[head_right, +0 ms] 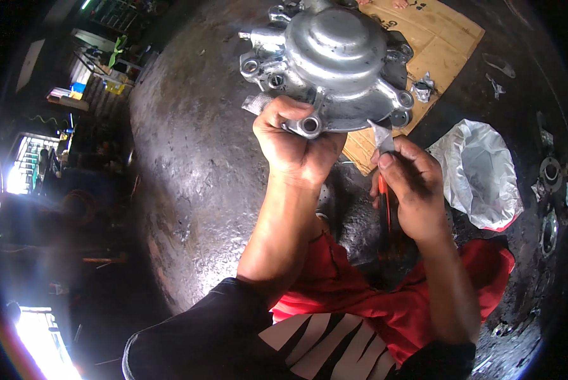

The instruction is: Cleaning or scraping a mechanical housing using a small blade.

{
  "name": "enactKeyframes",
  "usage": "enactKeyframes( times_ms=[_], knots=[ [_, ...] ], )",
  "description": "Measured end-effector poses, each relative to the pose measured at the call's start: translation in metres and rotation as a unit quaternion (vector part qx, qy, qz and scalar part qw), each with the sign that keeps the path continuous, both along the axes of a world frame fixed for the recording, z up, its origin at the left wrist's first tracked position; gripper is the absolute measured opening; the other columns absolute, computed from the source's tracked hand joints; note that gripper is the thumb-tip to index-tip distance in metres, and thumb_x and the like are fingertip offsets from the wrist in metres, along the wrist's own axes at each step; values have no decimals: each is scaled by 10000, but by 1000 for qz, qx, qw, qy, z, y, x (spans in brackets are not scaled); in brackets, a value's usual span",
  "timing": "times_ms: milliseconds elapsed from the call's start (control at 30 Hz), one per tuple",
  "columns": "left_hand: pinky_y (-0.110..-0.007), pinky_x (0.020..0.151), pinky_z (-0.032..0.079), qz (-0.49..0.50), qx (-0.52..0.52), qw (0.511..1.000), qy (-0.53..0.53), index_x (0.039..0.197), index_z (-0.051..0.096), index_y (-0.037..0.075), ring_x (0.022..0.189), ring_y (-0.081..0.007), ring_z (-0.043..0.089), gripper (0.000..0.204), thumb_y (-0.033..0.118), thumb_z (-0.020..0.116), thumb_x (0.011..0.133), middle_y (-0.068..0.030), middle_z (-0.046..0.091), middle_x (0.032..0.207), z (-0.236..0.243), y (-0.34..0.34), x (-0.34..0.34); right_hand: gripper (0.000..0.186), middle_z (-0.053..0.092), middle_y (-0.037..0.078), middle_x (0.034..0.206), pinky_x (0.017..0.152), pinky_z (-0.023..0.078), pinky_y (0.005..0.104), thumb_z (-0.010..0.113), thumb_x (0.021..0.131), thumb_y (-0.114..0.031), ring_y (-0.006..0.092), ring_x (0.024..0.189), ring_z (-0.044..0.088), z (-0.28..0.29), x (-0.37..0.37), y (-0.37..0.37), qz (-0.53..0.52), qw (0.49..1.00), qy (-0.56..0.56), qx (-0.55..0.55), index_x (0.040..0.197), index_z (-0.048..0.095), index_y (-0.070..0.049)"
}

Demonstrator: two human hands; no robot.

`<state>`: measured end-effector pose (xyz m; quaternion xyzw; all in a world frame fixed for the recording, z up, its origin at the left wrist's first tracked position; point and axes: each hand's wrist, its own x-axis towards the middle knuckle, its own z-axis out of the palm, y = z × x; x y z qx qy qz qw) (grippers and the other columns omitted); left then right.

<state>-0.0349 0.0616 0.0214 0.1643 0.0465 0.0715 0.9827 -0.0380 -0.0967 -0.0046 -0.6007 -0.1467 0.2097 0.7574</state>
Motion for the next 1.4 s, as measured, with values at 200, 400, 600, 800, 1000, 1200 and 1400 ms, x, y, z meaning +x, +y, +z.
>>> enactKeyframes(
  times_ms=[200,400,600,800,1000,1200,1400],
  knots=[
    [-392,824,407,-4,12,1000,28,763,558,30,824,-231,537,197,47,495,578,-75,567,828,0,-8,2,85,554,32,632,473,381,243,532,850,-90,127,524,529,-5,0,2,-155,935,-257,-192,890,546,-17],
    [-378,800,414,-6,21,999,33,726,555,19,779,-231,530,156,51,510,581,-85,560,793,-2,-15,4,204,603,74,732,481,437,292,587,762,-69,226,584,579,-2,-3,5,-233,766,-458,-386,965,577,-46],
    [-343,762,435,65,89,992,64,643,532,30,724,-226,543,80,39,506,569,-79,560,743,-11,-24,4,309,596,72,807,487,447,335,598,702,-116,225,586,578,0,-11,10,-211,648,-497,-537,1009,591,-89],
    [-354,757,429,77,117,985,99,644,527,34,744,-231,535,82,32,511,564,-74,556,750,-10,-23,2,320,571,64,790,515,451,327,585,686,-137,213,614,578,1,-15,19,-203,648,-541,-496,987,583,-28],
    [-346,748,418,83,66,993,42,690,539,-8,734,-230,519,109,37,494,601,-102,550,761,-1,-22,-2,350,559,55,785,500,448,309,581,645,-122,200,580,562,-5,-8,22,-216,649,-555,-474,981,579,-25],
    [-361,776,414,80,43,996,21,702,539,4,761,-247,526,126,58,490,600,-115,562,785,-1,-18,-4,327,562,56,759,476,452,311,586,681,-119,203,564,566,-3,-9,24,-225,654,-552,-466,993,590,-22],
    [-381,794,419,63,39,997,20,804,546,6,799,-248,533,241,48,494,573,-97,573,831,-1,-16,-2,343,578,61,794,494,455,306,589,675,-114,203,582,574,2,-14,26,-202,645,-575,-461,1004,586,-16]
  ],
)
